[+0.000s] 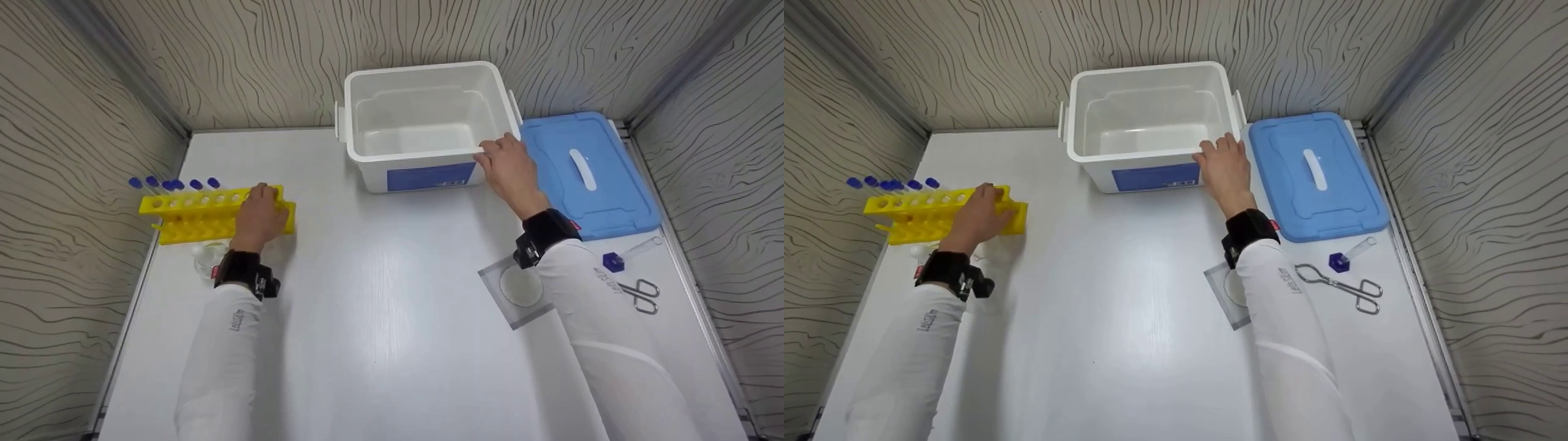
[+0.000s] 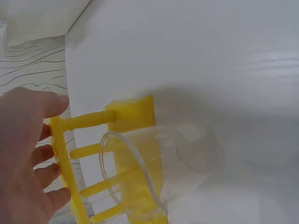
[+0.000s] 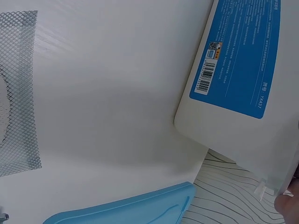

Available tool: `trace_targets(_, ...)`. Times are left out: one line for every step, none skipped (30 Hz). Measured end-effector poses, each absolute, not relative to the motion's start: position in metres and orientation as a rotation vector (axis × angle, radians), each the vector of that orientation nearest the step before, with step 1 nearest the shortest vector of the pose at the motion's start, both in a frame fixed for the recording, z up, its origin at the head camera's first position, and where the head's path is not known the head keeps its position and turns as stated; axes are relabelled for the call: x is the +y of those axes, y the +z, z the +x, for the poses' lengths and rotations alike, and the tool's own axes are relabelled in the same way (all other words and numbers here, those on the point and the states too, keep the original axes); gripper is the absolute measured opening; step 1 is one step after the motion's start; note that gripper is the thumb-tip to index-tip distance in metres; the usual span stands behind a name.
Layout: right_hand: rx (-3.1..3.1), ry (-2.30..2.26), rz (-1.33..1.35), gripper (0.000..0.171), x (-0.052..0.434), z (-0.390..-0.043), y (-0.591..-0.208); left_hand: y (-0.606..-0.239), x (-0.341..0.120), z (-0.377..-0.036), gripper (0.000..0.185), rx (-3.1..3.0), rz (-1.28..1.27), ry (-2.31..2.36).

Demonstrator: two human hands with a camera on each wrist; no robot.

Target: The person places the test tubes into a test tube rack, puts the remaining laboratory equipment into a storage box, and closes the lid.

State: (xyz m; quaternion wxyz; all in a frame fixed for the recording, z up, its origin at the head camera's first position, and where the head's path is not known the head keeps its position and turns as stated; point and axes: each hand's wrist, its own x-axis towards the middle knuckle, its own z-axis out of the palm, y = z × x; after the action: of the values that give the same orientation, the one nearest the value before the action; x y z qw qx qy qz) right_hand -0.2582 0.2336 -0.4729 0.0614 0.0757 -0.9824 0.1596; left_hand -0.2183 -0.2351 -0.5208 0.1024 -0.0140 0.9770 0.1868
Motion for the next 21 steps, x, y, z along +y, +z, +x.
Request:
trace_targets(-2.974, 0.478, 0.222, 0.042, 0.234, -0.258, -0.472, -0.520, -0.236, -0.218, 0.054, 2.876, -0.050, 0.561)
trace_targets(-2.976, 0.473, 0.219, 0.041, 0.234, -0.258, -0.472, -0.519, -0.238, -0.218, 0.054, 2.867, -0.061, 0.573)
trace_targets(-2.977, 0.467, 0.220, 0.041, 0.235, -0.258, -0.471, -0.518, -0.238, -0.217, 0.054, 2.857, -0.077, 0.589)
trace_targets(-2.979, 0.463, 0.223, 0.041, 0.235, -0.258, -0.471, -0.517, -0.239, -0.217, 0.054, 2.847, -0.093, 0.607)
trace_targets(-2.981, 0.462, 0.227, 0.041, 0.236, -0.257, -0.470, -0.516, -0.239, -0.217, 0.053, 2.835, -0.103, 0.624)
trace_targets(-2.983, 0.456, 0.233, 0.041, 0.237, -0.257, -0.470, -0.515, -0.239, -0.216, 0.053, 2.822, -0.113, 0.641)
trace_targets(-2.986, 0.456, 0.237, 0.041, 0.237, -0.257, -0.470, -0.514, -0.240, -0.216, 0.053, 2.814, -0.124, 0.650)
trace_targets(-2.986, 0.454, 0.242, 0.041, 0.237, -0.257, -0.470, -0.513, -0.241, -0.215, 0.053, 2.814, -0.132, 0.649)
trace_targets(-2.986, 0.451, 0.247, 0.041, 0.238, -0.258, -0.470, -0.513, -0.242, -0.215, 0.053, 2.816, -0.136, 0.648)
trace_targets(-2.985, 0.450, 0.249, 0.042, 0.238, -0.258, -0.470, -0.513, -0.242, -0.214, 0.054, 2.822, -0.135, 0.640)
trace_targets(-2.987, 0.447, 0.255, 0.041, 0.239, -0.258, -0.470, -0.513, -0.242, -0.213, 0.053, 2.836, -0.131, 0.625)
trace_targets(-2.988, 0.446, 0.261, 0.041, 0.239, -0.258, -0.470, -0.514, -0.242, -0.212, 0.053, 2.859, -0.126, 0.601)
trace_targets(-2.989, 0.439, 0.268, 0.042, 0.239, -0.258, -0.470, -0.515, -0.241, -0.211, 0.052, 2.893, -0.112, 0.572)
trace_targets(-2.990, 0.431, 0.277, 0.042, 0.239, -0.258, -0.470, -0.515, -0.240, -0.210, 0.050, 2.931, -0.090, 0.543)
trace_targets(-2.989, 0.426, 0.285, 0.042, 0.239, -0.258, -0.469, -0.515, -0.238, -0.208, 0.048, 2.969, -0.064, 0.512)
trace_targets(-2.987, 0.420, 0.292, 0.042, 0.239, -0.257, -0.469, -0.515, -0.236, -0.207, 0.047, 3.010, -0.029, 0.479)
trace_targets(-2.983, 0.416, 0.298, 0.042, 0.239, -0.257, -0.468, -0.514, -0.233, -0.206, 0.045, 3.055, 0.012, 0.445)
trace_targets(-2.980, 0.412, 0.303, 0.041, 0.239, -0.257, -0.468, -0.512, -0.230, -0.205, 0.043, 3.093, 0.050, 0.416)
trace_targets(-2.974, 0.405, 0.311, 0.041, 0.239, -0.256, -0.467, -0.509, -0.226, -0.204, 0.042, 3.129, 0.089, 0.393)
trace_targets(-2.970, 0.408, 0.317, 0.040, 0.239, -0.256, -0.467, -0.507, -0.223, -0.204, 0.041, 3.159, 0.126, 0.381)
trace_targets(-2.966, 0.412, 0.322, 0.040, 0.238, -0.256, -0.467, -0.503, -0.219, -0.204, 0.041, 3.179, 0.152, 0.378)
